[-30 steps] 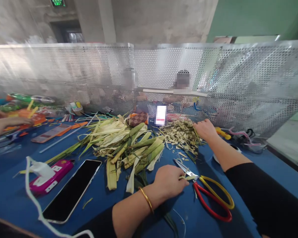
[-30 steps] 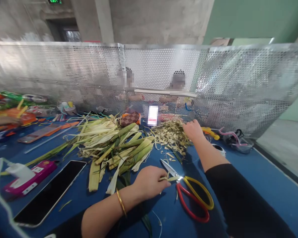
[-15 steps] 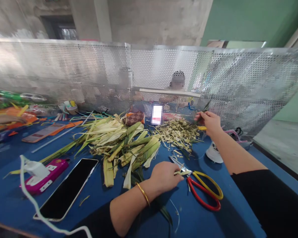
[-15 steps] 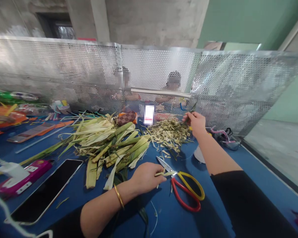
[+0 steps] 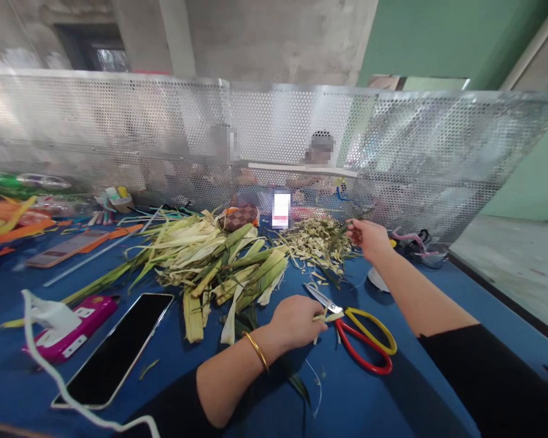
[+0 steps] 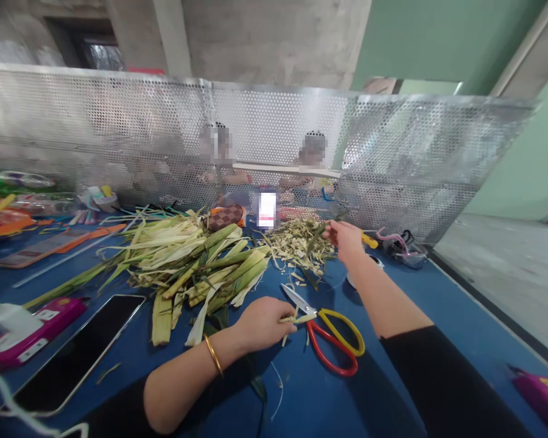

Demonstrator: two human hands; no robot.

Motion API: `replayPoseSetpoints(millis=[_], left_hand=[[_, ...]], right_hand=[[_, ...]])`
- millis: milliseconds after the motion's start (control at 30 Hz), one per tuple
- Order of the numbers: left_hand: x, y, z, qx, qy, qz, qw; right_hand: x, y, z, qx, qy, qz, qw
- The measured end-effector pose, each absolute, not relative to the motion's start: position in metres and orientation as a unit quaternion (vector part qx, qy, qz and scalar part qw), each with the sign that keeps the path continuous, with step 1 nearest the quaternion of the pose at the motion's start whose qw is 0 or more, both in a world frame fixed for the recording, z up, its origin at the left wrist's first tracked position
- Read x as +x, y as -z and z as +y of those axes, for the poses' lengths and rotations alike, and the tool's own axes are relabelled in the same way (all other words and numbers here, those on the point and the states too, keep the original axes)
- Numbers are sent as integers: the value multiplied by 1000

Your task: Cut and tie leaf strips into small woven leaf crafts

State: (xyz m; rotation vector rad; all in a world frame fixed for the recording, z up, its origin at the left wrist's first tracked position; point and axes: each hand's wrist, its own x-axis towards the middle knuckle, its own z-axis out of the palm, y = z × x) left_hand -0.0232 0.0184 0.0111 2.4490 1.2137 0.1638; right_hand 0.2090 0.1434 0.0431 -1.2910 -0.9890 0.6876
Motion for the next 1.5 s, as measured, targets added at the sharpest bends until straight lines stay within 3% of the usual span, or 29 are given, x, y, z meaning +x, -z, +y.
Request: replayPoseSetpoints(millis=[167, 367, 533, 700, 833, 1000, 1100, 1200, 1300, 1400, 1500], left_hand=[[-24, -12, 15, 873, -54, 433, 217], [-21, -6, 11, 869, -118, 425, 223], [-46, -39, 18, 874, -109, 418, 223], [-111, -76, 30, 797, -250, 524, 167], [-141, -60, 21, 729, -159, 654, 124], [-150, -34, 10, 714, -178, 660, 150], [-157, -46, 13, 726, -262, 591, 236], [-156, -69, 16, 649, -359, 547, 388], [-132, -79, 15, 591, -487, 488, 419], [-87, -72, 11, 584, -517, 457, 428], [-42, -56, 4, 587, -524, 429, 444]], right_hand=[[204, -38, 146, -621, -245, -447, 595], [169, -5, 90, -587, -270, -614, 454], [153, 13, 31, -547, -134, -756, 332], [145, 26, -3, -503, 15, -815, 286], [144, 31, -6, -473, 74, -843, 246], [145, 29, -5, -467, 95, -840, 260], [145, 28, -7, -462, 94, -840, 268], [145, 26, -8, -459, 84, -838, 284], [142, 18, -10, -459, 44, -817, 346], [132, 4, -17, -470, -85, -760, 441], [117, -9, -27, -472, -343, -640, 500]])
